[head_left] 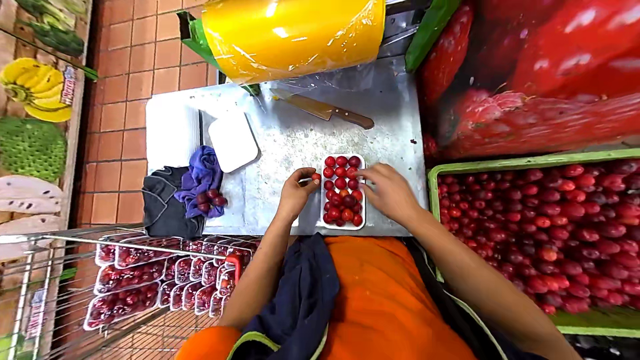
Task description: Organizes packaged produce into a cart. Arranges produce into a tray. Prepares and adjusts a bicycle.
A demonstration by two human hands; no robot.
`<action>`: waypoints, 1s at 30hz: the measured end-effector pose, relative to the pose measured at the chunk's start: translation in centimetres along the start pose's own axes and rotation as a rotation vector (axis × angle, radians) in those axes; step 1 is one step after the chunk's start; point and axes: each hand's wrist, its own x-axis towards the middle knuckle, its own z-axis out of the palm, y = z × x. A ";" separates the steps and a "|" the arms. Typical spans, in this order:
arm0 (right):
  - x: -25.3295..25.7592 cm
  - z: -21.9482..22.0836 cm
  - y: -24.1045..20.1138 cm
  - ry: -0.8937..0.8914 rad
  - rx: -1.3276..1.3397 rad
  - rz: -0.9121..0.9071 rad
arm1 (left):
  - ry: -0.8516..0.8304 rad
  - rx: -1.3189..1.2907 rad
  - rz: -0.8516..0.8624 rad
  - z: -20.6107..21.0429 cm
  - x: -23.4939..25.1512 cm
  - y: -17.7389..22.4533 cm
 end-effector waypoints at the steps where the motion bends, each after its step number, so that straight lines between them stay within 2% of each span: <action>1: 2.5 1.0 -1.2 -0.065 -0.065 -0.088 | 0.017 -0.005 0.019 -0.1 0.0 -0.1; 3: 6.2 2.4 -3.0 -0.203 -0.183 -0.167 | 0.050 -0.045 0.043 -0.4 -0.1 -0.3; 5: 8.5 2.9 -3.5 -0.285 -0.238 -0.141 | 0.056 -0.082 0.051 -1.1 -0.4 -0.7; 7: 9.5 2.3 -2.8 -0.262 -0.173 -0.069 | 0.054 -0.123 0.055 -2.0 -0.9 -1.2; 11: 9.8 -0.5 0.9 -0.107 -0.062 0.085 | 0.054 -0.234 0.052 -3.3 -1.4 -2.5; 13: 9.9 -1.3 1.6 -0.118 -0.068 0.112 | 0.042 -0.250 0.050 -3.5 -1.0 -2.4; 18: 10.9 0.7 0.0 -0.305 -0.228 0.152 | -0.010 -0.113 0.138 -2.7 1.5 -0.3; 22: 11.1 2.9 -0.2 -0.291 -0.381 0.189 | -0.098 0.142 0.298 -1.4 4.2 1.6; 25: 10.7 2.5 1.2 -0.146 -0.131 0.308 | -0.185 0.364 0.434 0.0 6.0 2.8; 28: 9.7 1.6 3.0 0.022 0.427 0.503 | -0.262 0.612 0.543 1.8 7.3 3.5; 30: 8.8 1.2 3.7 0.091 0.702 0.602 | -0.303 0.763 0.563 2.7 7.5 3.6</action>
